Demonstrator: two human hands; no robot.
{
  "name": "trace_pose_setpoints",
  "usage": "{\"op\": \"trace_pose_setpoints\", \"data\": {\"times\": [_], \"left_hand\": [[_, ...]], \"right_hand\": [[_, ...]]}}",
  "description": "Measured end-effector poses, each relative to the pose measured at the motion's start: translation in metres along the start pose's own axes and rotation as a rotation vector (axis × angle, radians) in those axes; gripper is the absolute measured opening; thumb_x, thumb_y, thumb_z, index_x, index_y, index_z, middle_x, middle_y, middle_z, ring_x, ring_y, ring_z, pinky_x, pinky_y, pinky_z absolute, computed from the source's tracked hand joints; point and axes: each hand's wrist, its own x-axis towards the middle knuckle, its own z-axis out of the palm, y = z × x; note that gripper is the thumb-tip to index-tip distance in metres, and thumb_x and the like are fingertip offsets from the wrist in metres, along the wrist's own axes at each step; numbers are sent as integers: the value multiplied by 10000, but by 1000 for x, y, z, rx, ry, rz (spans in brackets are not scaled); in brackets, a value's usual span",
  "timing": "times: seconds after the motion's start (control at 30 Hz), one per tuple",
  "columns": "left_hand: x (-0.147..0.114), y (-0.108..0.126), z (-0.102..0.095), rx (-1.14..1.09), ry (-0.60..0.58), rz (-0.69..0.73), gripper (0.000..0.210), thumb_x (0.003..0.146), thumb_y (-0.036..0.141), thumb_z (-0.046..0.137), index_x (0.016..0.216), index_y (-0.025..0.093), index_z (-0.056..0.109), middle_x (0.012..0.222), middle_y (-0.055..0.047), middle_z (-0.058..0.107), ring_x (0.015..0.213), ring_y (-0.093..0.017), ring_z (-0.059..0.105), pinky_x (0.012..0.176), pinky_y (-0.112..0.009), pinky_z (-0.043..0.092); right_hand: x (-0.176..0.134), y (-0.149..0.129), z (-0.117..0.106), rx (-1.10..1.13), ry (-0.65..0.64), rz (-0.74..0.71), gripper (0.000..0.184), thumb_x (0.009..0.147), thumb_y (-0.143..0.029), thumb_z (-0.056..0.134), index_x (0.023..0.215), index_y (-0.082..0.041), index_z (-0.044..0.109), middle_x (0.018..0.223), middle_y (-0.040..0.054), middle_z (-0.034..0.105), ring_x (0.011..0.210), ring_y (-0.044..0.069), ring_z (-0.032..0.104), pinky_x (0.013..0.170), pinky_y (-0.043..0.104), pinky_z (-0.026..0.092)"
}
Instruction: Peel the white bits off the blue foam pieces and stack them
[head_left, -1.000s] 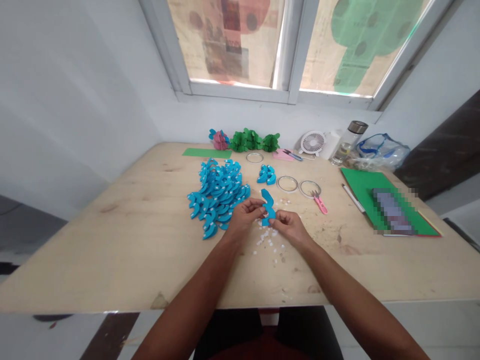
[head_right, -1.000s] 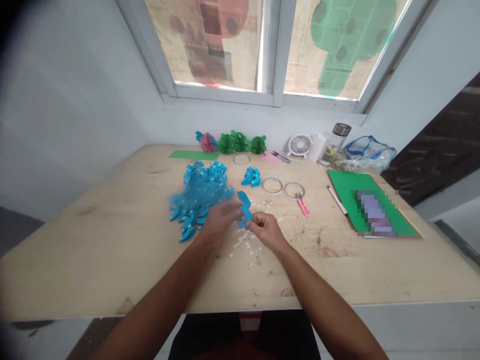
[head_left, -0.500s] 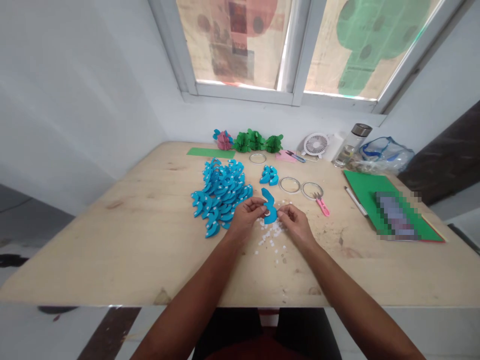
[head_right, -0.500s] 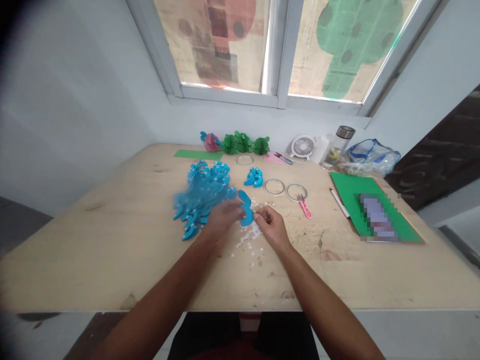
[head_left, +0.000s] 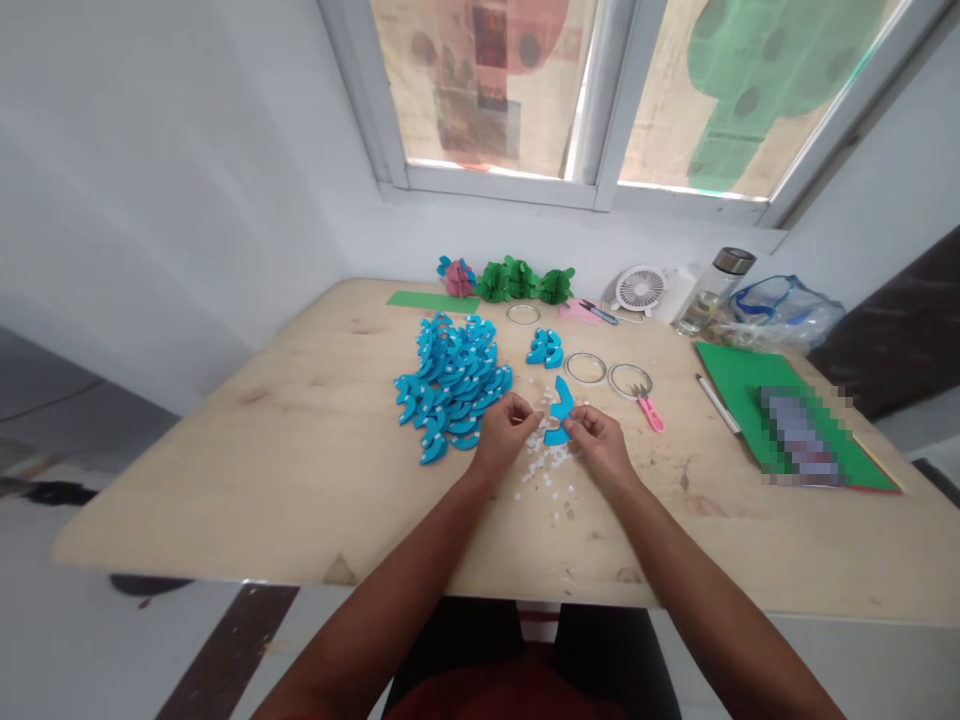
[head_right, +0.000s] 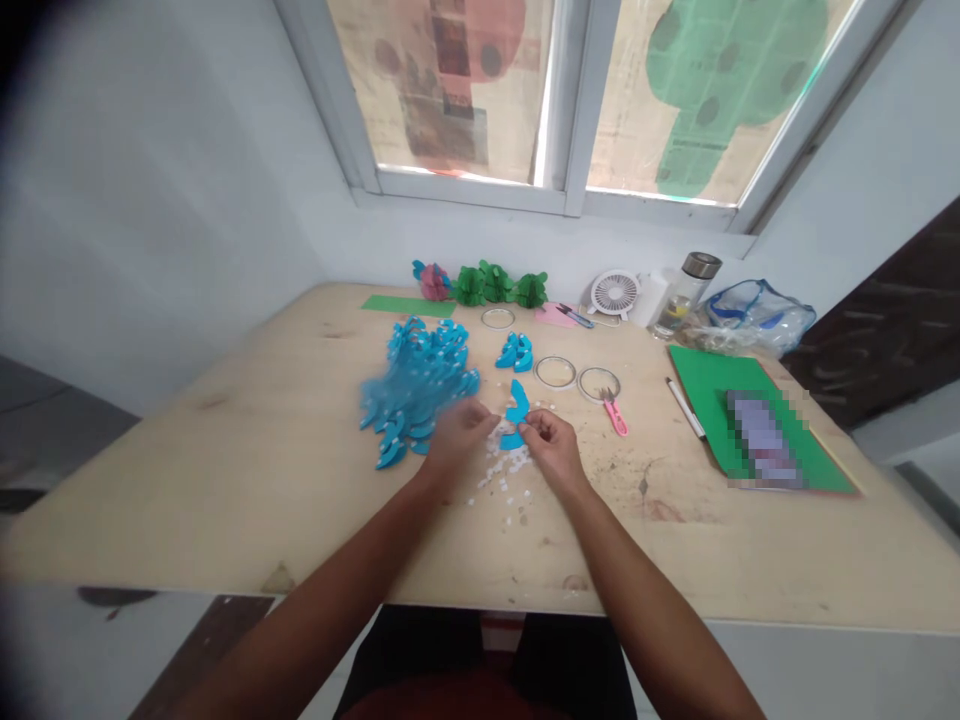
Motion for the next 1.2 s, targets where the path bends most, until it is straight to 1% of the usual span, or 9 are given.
{"op": "trace_pose_setpoints", "data": {"times": [0.1,0.2,0.33,0.43,0.53,0.63,0.83,1.03,1.2], "left_hand": [[1,-3,2,105,-65,50,68,673,204,596,643,162,553,629,20,586,586,-105,543,557,-214,417],[2,3,-2,284,-127,40,98,715,223,560,639,162,568,588,16,588,557,-111,540,540,-220,393],[-7,22,-24,594,-183,91,209,765,294,533,596,176,571,616,-13,624,616,-149,566,585,-255,391],[-26,27,-54,775,-40,162,119,779,262,516,773,199,617,823,-40,672,831,-197,586,719,-289,415],[-47,18,-86,1000,90,125,168,793,271,491,880,191,610,891,-75,658,883,-235,566,761,-328,419],[-57,4,-108,1159,91,66,201,770,276,511,920,176,598,890,-95,643,872,-252,558,775,-353,423],[-55,-5,-120,1137,19,82,166,799,240,441,787,199,602,831,-73,644,837,-225,576,742,-328,434],[-74,13,-127,936,138,148,140,790,233,452,780,200,588,777,-24,672,728,-174,613,664,-275,455],[-85,24,-107,835,293,260,114,791,231,493,822,197,597,715,0,674,618,-138,614,618,-241,470]], "right_hand": [[1,0,-1,48,18,19,226,665,-383,661,705,-173,586,563,-42,506,488,90,409,477,220,301],[2,-2,-1,109,23,46,225,646,-375,682,713,-176,599,584,-35,531,509,97,435,496,220,318],[2,-4,-2,167,28,85,239,622,-376,702,724,-179,611,599,-22,556,518,108,462,506,227,339],[2,-3,-2,173,28,89,230,621,-368,706,720,-181,619,598,-22,563,521,108,468,512,229,347],[2,-2,-2,185,11,94,221,626,-359,707,726,-179,626,600,-24,570,516,104,472,504,226,345],[2,0,-1,190,-15,92,215,633,-355,705,731,-178,631,604,-22,582,517,106,481,494,226,338],[1,3,-2,183,-27,100,218,637,-361,705,726,-176,632,586,-21,585,519,114,493,493,231,341],[1,3,-2,210,-40,106,209,640,-347,715,722,-176,630,600,-20,588,527,110,493,514,232,364],[-4,-7,2,372,-157,155,209,631,-329,736,744,-186,633,669,1,622,607,134,549,601,256,436]]}}
